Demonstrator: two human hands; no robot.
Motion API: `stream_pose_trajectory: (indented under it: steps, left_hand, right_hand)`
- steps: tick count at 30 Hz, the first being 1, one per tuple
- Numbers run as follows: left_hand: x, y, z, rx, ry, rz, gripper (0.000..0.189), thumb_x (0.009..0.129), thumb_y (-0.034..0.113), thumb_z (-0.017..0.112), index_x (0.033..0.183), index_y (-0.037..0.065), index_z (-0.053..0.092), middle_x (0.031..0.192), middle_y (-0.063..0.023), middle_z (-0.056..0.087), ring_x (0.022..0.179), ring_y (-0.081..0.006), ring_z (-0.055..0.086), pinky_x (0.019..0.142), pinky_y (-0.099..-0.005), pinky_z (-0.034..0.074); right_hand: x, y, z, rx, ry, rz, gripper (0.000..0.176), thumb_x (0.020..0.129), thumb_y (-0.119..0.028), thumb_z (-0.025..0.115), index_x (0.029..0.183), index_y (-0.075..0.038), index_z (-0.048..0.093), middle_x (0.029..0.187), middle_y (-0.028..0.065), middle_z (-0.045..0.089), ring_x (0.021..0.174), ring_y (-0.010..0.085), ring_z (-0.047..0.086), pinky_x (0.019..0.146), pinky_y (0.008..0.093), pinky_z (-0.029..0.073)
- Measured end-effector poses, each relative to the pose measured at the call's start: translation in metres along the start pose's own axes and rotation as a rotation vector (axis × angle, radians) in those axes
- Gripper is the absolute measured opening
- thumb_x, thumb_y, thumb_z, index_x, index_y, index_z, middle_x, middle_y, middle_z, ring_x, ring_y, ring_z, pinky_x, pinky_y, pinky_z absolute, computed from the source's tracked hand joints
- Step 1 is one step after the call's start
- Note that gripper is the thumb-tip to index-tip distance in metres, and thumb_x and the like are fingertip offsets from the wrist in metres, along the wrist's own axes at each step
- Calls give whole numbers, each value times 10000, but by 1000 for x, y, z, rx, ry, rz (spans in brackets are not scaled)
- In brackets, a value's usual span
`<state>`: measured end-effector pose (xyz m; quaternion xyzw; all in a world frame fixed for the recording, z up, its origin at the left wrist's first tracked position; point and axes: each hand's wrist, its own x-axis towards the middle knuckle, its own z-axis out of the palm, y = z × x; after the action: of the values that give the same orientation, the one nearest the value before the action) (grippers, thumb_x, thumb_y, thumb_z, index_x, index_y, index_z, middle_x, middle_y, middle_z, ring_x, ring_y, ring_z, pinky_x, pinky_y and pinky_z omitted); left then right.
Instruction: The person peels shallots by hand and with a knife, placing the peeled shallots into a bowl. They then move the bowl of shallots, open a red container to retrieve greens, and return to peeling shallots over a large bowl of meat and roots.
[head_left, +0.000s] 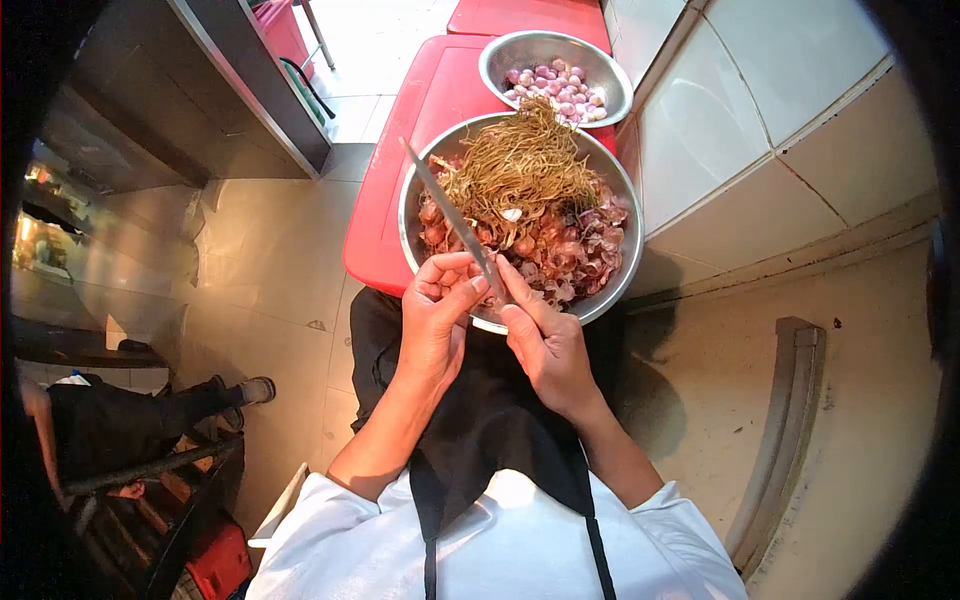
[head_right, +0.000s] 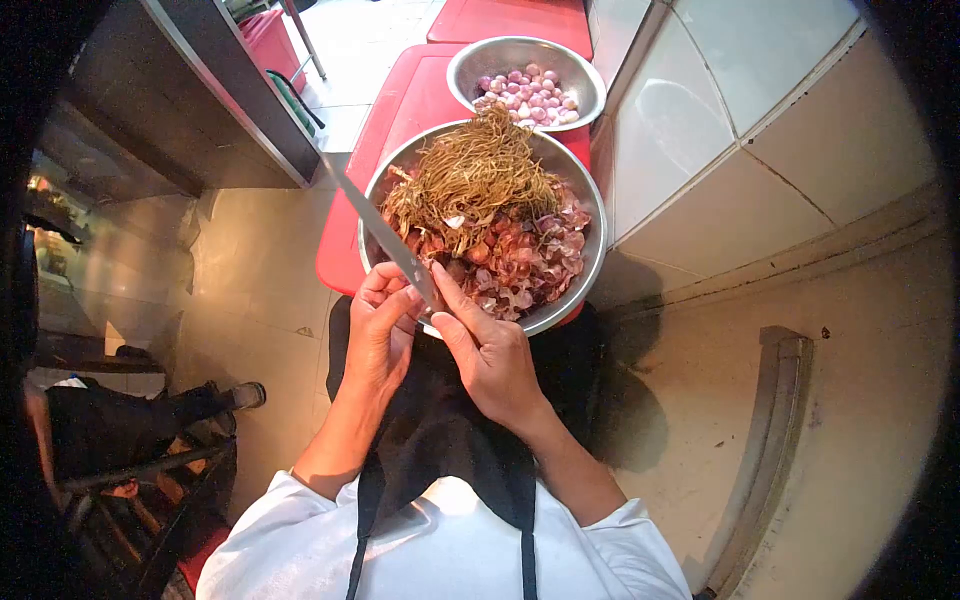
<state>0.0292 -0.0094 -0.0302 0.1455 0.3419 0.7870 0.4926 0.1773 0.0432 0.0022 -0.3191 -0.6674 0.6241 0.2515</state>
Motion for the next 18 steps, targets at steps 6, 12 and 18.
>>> stream_pose_trajectory:
  steps: [6,12,18]
  left_hand:
    - [2,7,4,-65,-1,-105,291,930,23,635,1210,-44,594,1062,-94,689,980,-162,666,914,-300,532]
    - [2,6,5,25,16,-120,385,930,60,639,1299,-29,571,1130,-84,684,1018,-149,659,934,-269,524]
    - [2,6,0,87,34,-57,412,916,32,656,1315,-25,572,1113,-64,689,1016,-143,658,927,-266,520]
  right_hand:
    - [-1,-5,-3,432,-87,187,498,1081,-313,448,1527,-97,400,633,-43,467,495,24,392,448,164,320]
    - [-1,6,-5,471,-75,219,451,1083,-382,430,1320,-19,552,626,-11,499,466,42,429,425,188,346]
    - [2,3,-10,455,24,283,570,1076,-411,431,1509,-42,393,632,-9,484,473,52,426,435,192,360]
